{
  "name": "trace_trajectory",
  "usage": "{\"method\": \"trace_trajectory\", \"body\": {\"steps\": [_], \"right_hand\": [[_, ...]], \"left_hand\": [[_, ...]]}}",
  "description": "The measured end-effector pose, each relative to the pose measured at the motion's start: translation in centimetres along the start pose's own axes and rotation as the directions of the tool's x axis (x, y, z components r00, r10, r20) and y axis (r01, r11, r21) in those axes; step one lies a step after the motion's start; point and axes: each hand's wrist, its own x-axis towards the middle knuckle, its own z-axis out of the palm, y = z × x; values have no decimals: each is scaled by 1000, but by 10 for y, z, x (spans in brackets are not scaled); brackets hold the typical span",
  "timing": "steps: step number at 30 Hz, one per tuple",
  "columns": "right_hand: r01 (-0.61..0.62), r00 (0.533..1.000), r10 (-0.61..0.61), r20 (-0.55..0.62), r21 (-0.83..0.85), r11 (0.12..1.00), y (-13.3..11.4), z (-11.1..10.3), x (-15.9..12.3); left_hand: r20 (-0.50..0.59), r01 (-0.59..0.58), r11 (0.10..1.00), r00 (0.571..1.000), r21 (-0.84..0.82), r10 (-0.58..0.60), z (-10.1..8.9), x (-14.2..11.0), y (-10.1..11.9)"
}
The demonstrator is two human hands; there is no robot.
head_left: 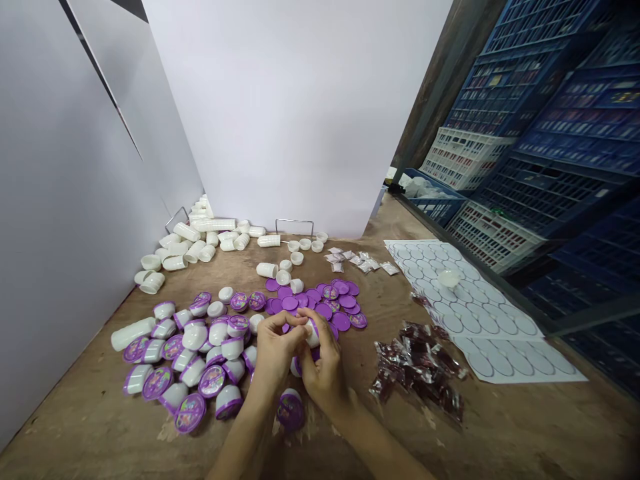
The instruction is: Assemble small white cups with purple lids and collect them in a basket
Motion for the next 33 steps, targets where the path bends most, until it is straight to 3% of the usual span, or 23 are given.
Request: {"method": "trace_trajectory", "body": {"steps": [7, 12, 23, 29, 33], "right_hand": [[45, 999, -45, 6, 34, 998, 0, -3, 0], [27, 1000, -27, 5, 52, 998, -9, -5, 7], [-18, 1000, 18, 5, 62, 998, -13, -8, 9], [10, 999, -9, -32, 35, 999, -16, -15, 7], [7, 1000, -6, -27, 20, 1000, -11, -15, 3]], "left_hand": [[36, 168, 973, 986, -161, -164, -5, -4, -4], [12, 119, 971, 993, -205, -119, -2, -7, 0], [28, -59, 998, 998, -30, 60, -1, -12, -2], [43, 88, 988, 996, -126, -83, 6, -12, -5], [74, 112, 985, 992, -130, -103, 5, -7, -8]]}}
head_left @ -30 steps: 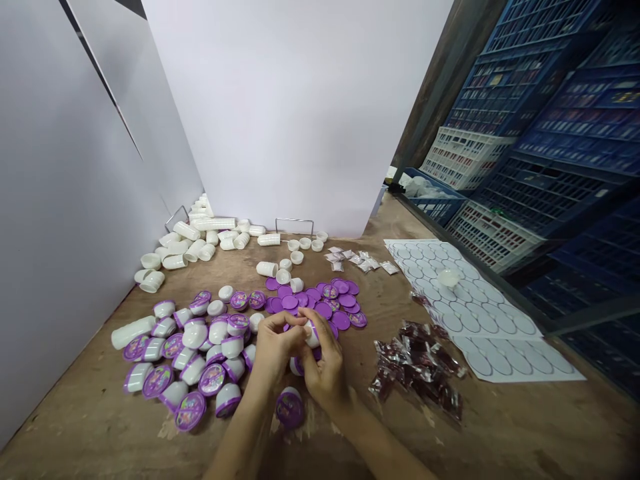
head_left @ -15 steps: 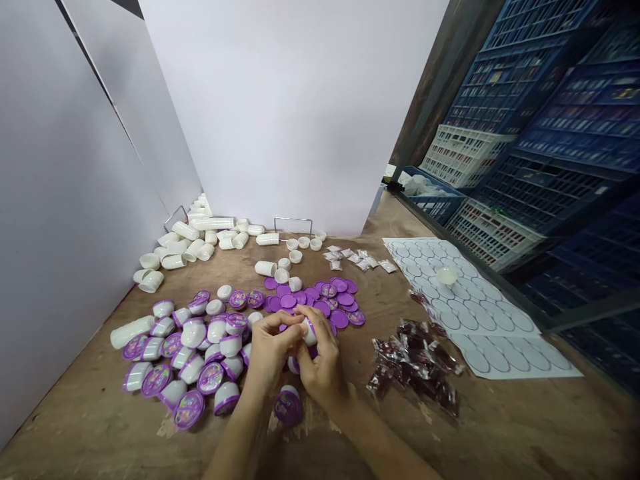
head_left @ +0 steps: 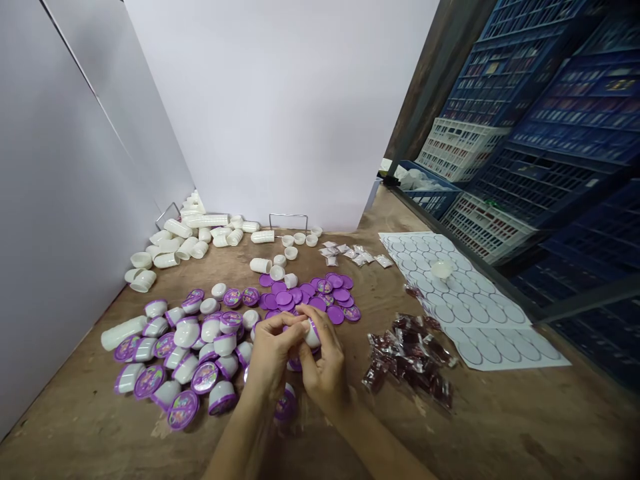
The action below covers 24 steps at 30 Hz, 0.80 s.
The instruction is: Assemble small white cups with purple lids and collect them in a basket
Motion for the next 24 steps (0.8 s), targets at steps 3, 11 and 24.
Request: {"method": "trace_trajectory", "body": {"steps": [3, 11, 24], "right_hand": [[-3, 1000, 4, 23, -20, 1000, 3, -1, -1], [124, 991, -120, 54, -96, 988, 11, 3, 5], [20, 986, -13, 168, -36, 999, 16, -7, 29]], "left_hand": [[12, 0, 1000, 1000, 22, 0, -3, 4, -1], [-12, -15, 996, 1000, -86, 14, -6, 1, -5], [-59, 6, 961, 998, -275, -24, -8, 9, -15]]}}
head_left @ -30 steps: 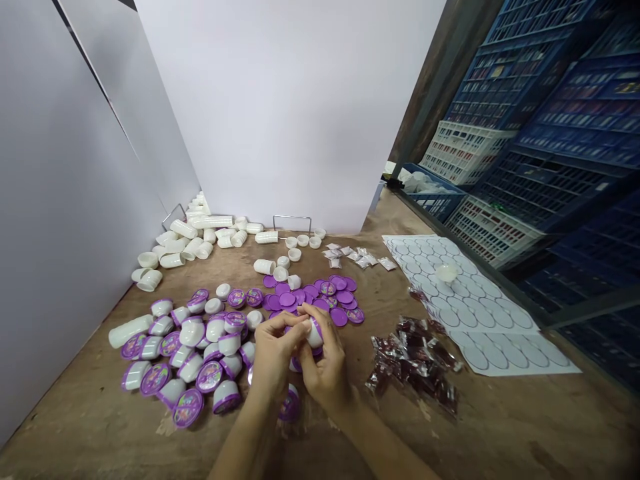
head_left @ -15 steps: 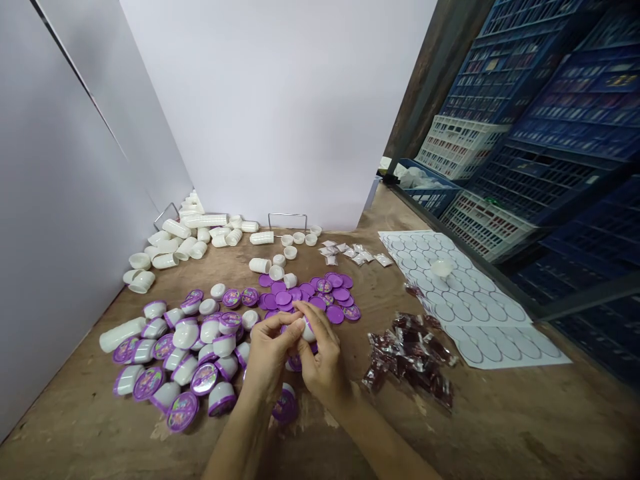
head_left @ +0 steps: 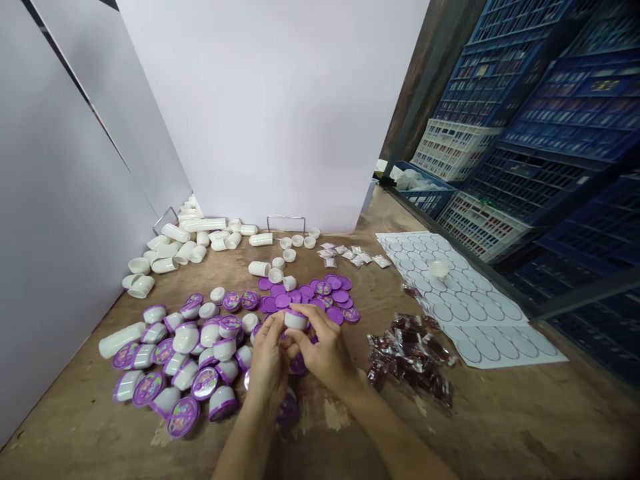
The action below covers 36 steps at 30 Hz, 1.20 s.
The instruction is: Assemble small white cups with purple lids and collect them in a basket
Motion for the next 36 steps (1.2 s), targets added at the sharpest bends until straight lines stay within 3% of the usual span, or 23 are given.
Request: {"method": "trace_trajectory", "body": {"steps": [5, 8, 11, 14, 19, 21, 23, 25, 26, 27, 29, 30, 32, 34, 36], "right_hand": [[50, 997, -40, 65, -158, 986, 6, -8, 4], [30, 996, -15, 88, -176, 984, 2, -8, 4], [-58, 990, 70, 124, -97, 994, -5, -9, 3], [-132, 987, 133, 88, -18, 991, -7, -7, 0], [-21, 1000, 21, -7, -32, 999, -8, -2, -8], [9, 1000, -10, -20, -54, 998, -11, -2, -9], [6, 999, -5, 53, -15, 1000, -14, -3, -7], [-15, 978, 7, 210, 35, 999, -13, -4, 3], [-37, 959, 26, 284, 33, 999, -9, -3, 10], [-72, 940, 67, 334, 1, 997, -3, -1, 19], [-187, 910, 222, 349, -132, 973, 17, 7, 40], [-262, 891, 316, 327, -197, 945, 29, 13, 51], [-387, 841, 458, 286, -273, 881, 56, 28, 72], [-454, 810, 520, 271, -271, 849, 78, 41, 87], [-498, 801, 545, 246, -230, 836, 89, 50, 95]], "left_hand": [[117, 3, 980, 993, 198, -26, 2, -8, 0], [114, 6, 969, 993, 247, -35, -1, -7, 1], [111, 8, 981, 993, 195, -31, -4, -4, 5], [170, 35, 996, 984, 82, -49, -5, -4, 7], [205, 1, 999, 979, 54, -12, -4, -7, -2], [199, -27, 993, 980, 119, 3, -5, -8, -6], [161, -116, 954, 984, 277, 73, -9, -11, -3], [115, -284, 781, 957, 556, 266, -18, -14, 11], [113, -358, 603, 907, 713, 405, -25, -15, 21], [141, -381, 369, 832, 848, 536, -33, -15, 33], [238, -231, -106, 670, 967, 703, -53, -14, 58], [265, -100, -262, 623, 960, 736, -63, -12, 69], [247, 121, -395, 606, 911, 756, -80, -7, 86], [152, 237, -376, 631, 896, 760, -90, -1, 92], [104, 251, -322, 618, 913, 779, -92, 6, 89]]}}
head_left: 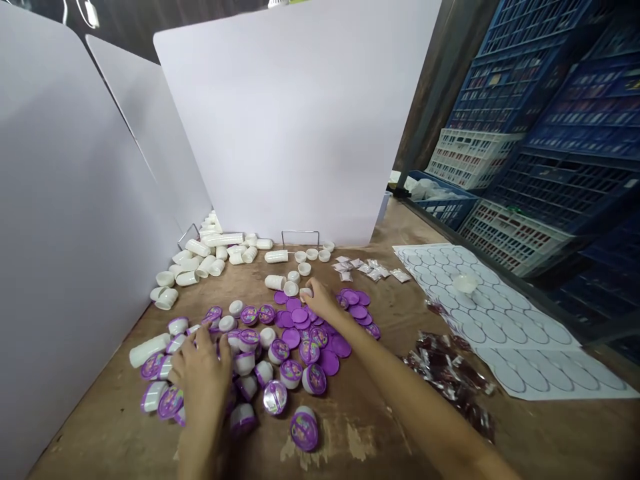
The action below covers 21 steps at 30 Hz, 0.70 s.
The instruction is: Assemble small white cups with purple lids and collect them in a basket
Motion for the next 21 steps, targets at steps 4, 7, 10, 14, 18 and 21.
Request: {"method": "trace_trajectory", "body": {"steps": [4, 7, 10, 14, 18, 21], "right_hand": [[-28, 1000, 28, 5, 170, 985, -10, 4, -15], [52, 963, -160, 218, 432, 900, -21, 0, -40], [50, 951, -134, 279, 290, 956, -18, -19, -35], [-213, 976, 200, -86, -193, 958, 15, -52, 10], [-303, 951, 262, -167, -316, 899, 46, -63, 39], [-294, 955, 264, -135, -341, 893, 49, -68, 40]], "left_hand": [[-128, -250, 883, 968, -397, 217, 15, -8, 31], [7, -213, 600, 940, -771, 342, 26, -16, 65], [183, 69, 368, 941, -927, 285, 35, -23, 93], [285, 297, -4, 920, -955, 269, 41, -33, 111], [443, 497, -99, 835, -862, 327, 39, -45, 115], [519, 613, -175, 763, -770, 386, 33, -49, 116]]}}
